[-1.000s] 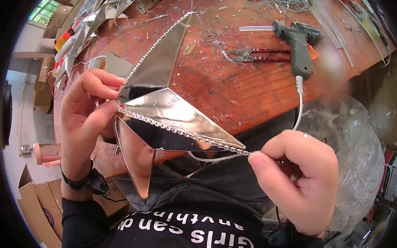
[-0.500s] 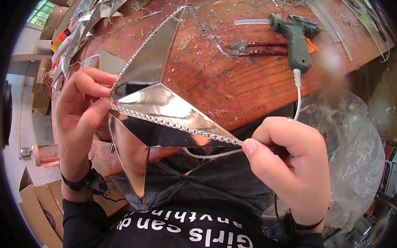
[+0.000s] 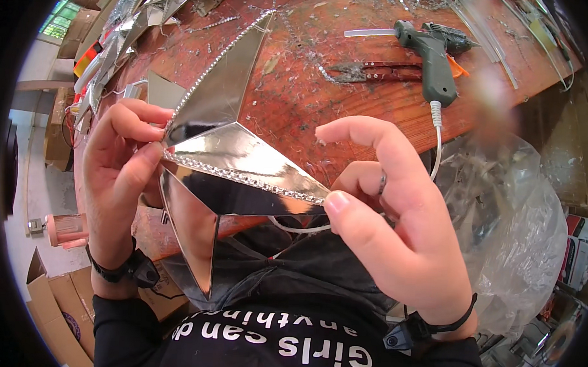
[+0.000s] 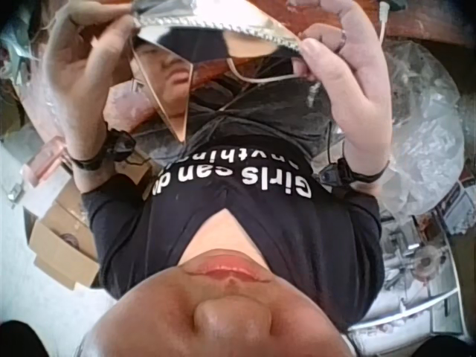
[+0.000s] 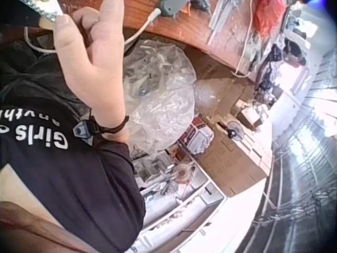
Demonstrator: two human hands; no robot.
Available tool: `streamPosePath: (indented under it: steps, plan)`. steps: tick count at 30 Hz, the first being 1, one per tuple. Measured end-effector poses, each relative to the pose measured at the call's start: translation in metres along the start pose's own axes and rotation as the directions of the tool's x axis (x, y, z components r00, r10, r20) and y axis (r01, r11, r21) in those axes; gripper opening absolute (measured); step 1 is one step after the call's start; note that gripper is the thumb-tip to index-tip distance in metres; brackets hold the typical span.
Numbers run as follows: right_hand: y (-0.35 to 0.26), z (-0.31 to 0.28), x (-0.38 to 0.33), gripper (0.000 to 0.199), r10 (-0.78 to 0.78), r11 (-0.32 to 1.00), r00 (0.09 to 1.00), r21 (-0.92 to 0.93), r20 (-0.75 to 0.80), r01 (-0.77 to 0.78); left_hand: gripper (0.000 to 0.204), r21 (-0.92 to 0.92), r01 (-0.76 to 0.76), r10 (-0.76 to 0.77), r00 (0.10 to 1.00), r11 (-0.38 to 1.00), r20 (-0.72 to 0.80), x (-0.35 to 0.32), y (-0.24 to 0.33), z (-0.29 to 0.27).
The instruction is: The person uses a hot glue gun to apply adhesive to the edges of a silver, star-shaped object. They then press a strip of silver beads onto the glued edges, repeating the process for each point of the star to create a decorative border.
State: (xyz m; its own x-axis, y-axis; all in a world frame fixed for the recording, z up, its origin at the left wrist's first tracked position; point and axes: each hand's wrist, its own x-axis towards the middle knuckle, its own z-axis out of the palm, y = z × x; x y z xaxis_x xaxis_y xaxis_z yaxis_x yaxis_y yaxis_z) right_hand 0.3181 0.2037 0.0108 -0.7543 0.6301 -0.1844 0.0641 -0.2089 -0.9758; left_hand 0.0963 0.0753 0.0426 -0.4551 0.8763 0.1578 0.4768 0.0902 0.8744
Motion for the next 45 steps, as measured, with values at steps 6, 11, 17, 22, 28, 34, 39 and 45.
streamPosePath:
  steps: [6, 11, 17, 22, 28, 34, 39, 45]
  plan:
    - [0.001, 0.000, 0.001, 0.037, -0.003, 1.000, 0.999, 0.012, 0.043, 0.003, 0.012, -0.014, 0.004, -0.004, 1.000, 1.000, -0.015, 0.000, 0.001, 0.001]
    - [0.004, 0.003, 0.002, 0.032, -0.024, 0.999, 0.999, 0.032, 0.025, 0.024, 0.011, 0.019, 0.046, -0.046, 0.999, 0.999, 0.015, 0.000, 0.006, 0.000]
    - [0.003, -0.004, -0.002, 0.031, 0.035, 0.994, 0.998, 0.105, 0.054, -0.040, 0.010, 0.035, 0.013, -0.014, 0.999, 0.999, 0.037, 0.000, 0.000, -0.003]
    - [0.018, -0.009, -0.005, 0.043, -0.265, 0.964, 0.964, 0.013, -0.025, 0.265, 0.012, 0.024, -0.037, 0.037, 0.999, 0.999, -0.016, 0.000, -0.003, -0.001]
    - [0.027, -0.007, 0.001, 0.039, -0.698, 0.561, 0.707, -0.531, 0.108, 0.635, 0.009, 0.067, 0.038, -0.042, 0.997, 0.997, 0.060, -0.002, 0.002, -0.003]
    - [0.033, -0.007, 0.002, 0.040, -0.729, 0.508, 0.669, -0.538, 0.147, 0.672, 0.009, 0.094, 0.006, -0.013, 0.998, 0.996, 0.069, -0.001, 0.000, -0.005]
    - [0.037, -0.007, 0.006, 0.042, -0.764, 0.490, 0.625, -0.486, 0.160, 0.723, 0.010, 0.066, 0.008, -0.011, 0.999, 0.998, 0.049, -0.003, -0.001, -0.003]
    - [0.040, -0.011, 0.009, 0.041, -0.792, 0.408, 0.573, -0.515, 0.211, 0.754, 0.010, 0.049, 0.044, -0.045, 0.998, 0.998, 0.031, -0.003, 0.003, 0.000]
